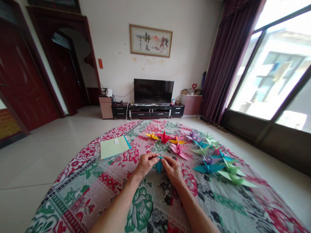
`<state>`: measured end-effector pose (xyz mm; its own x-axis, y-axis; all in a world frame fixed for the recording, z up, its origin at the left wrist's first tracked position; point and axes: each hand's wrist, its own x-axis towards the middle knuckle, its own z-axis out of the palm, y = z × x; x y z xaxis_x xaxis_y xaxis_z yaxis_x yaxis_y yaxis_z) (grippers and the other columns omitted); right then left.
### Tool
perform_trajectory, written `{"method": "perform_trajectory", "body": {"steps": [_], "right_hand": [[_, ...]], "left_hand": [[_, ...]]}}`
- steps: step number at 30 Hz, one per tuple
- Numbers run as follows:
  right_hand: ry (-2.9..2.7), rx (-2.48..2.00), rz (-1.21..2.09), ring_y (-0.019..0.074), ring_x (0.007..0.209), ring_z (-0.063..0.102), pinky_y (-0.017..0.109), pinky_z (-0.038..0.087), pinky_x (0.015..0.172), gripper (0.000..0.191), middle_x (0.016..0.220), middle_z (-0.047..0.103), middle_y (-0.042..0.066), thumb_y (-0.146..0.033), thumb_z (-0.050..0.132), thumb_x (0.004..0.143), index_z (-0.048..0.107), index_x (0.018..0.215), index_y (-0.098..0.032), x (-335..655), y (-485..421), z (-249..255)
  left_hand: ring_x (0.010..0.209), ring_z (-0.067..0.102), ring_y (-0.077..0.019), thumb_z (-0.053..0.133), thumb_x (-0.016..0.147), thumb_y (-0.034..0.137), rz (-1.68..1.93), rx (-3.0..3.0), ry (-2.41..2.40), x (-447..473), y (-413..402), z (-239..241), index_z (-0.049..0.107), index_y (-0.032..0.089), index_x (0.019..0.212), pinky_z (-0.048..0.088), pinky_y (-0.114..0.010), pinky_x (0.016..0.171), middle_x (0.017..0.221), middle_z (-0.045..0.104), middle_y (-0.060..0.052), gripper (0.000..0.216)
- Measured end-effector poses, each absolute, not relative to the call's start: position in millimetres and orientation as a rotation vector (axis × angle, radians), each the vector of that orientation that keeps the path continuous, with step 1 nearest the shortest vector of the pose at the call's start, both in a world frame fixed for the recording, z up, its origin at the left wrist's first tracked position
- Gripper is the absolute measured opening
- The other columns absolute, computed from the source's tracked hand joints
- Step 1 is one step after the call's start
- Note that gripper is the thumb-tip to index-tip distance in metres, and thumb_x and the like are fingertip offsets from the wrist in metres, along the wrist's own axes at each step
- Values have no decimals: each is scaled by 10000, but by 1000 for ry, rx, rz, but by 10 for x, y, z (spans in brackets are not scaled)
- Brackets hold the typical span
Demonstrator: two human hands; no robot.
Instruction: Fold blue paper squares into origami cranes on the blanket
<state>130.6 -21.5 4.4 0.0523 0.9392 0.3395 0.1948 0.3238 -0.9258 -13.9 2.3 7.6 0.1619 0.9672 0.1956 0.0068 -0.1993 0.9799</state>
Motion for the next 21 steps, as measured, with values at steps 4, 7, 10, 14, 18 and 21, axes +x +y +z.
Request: {"method": "perform_trajectory", "body": {"steps": [4, 7, 10, 14, 18, 21], "right_hand": [[-1448, -1131, 746, 136, 586, 556, 221, 446, 531, 320, 684, 651, 18, -446, 566, 740, 686, 829, -164, 1310, -220, 49], [-1469, -1128, 727, 142, 611, 569, 227, 457, 555, 316, 712, 664, 28, -434, 559, 748, 688, 835, -159, 1315, -217, 47], [-1477, -1122, 716, 148, 633, 577, 236, 466, 578, 319, 739, 673, 38, -429, 554, 750, 691, 847, -157, 1316, -211, 40], [-1440, -1136, 766, 141, 584, 563, 228, 454, 517, 331, 688, 666, 27, -439, 559, 736, 699, 851, -162, 1308, -210, 38], [-1383, -1184, 836, 131, 536, 545, 218, 435, 474, 339, 643, 656, 17, -449, 588, 701, 703, 835, -159, 1295, -226, 70], [-1364, -1189, 843, 124, 523, 532, 213, 426, 471, 341, 632, 649, 14, -454, 594, 689, 703, 813, -155, 1287, -244, 104]], "left_hand": [[669, 610, -149, 638, 676, 338, 1203, 1462, 986, -164, 32, 80, 693, 144, 929, 472, -235, 626, 757, 697, -34, 324], [696, 618, -156, 633, 680, 323, 1204, 1491, 986, -170, 21, 99, 694, 148, 932, 479, -239, 645, 779, 701, -36, 313], [698, 616, -156, 625, 684, 316, 1212, 1529, 1016, -162, 1, 128, 700, 149, 906, 477, -235, 643, 776, 700, -36, 288], [664, 606, -151, 605, 691, 321, 1232, 1565, 1090, -143, -18, 146, 703, 154, 870, 468, -227, 608, 743, 694, -28, 264], [617, 580, -136, 578, 706, 325, 1257, 1611, 1143, -130, -28, 138, 701, 155, 844, 440, -213, 567, 674, 672, -11, 252], [590, 556, -126, 564, 714, 330, 1253, 1655, 1185, -123, -38, 140, 699, 156, 827, 413, -207, 543, 649, 657, -2, 248]]}}
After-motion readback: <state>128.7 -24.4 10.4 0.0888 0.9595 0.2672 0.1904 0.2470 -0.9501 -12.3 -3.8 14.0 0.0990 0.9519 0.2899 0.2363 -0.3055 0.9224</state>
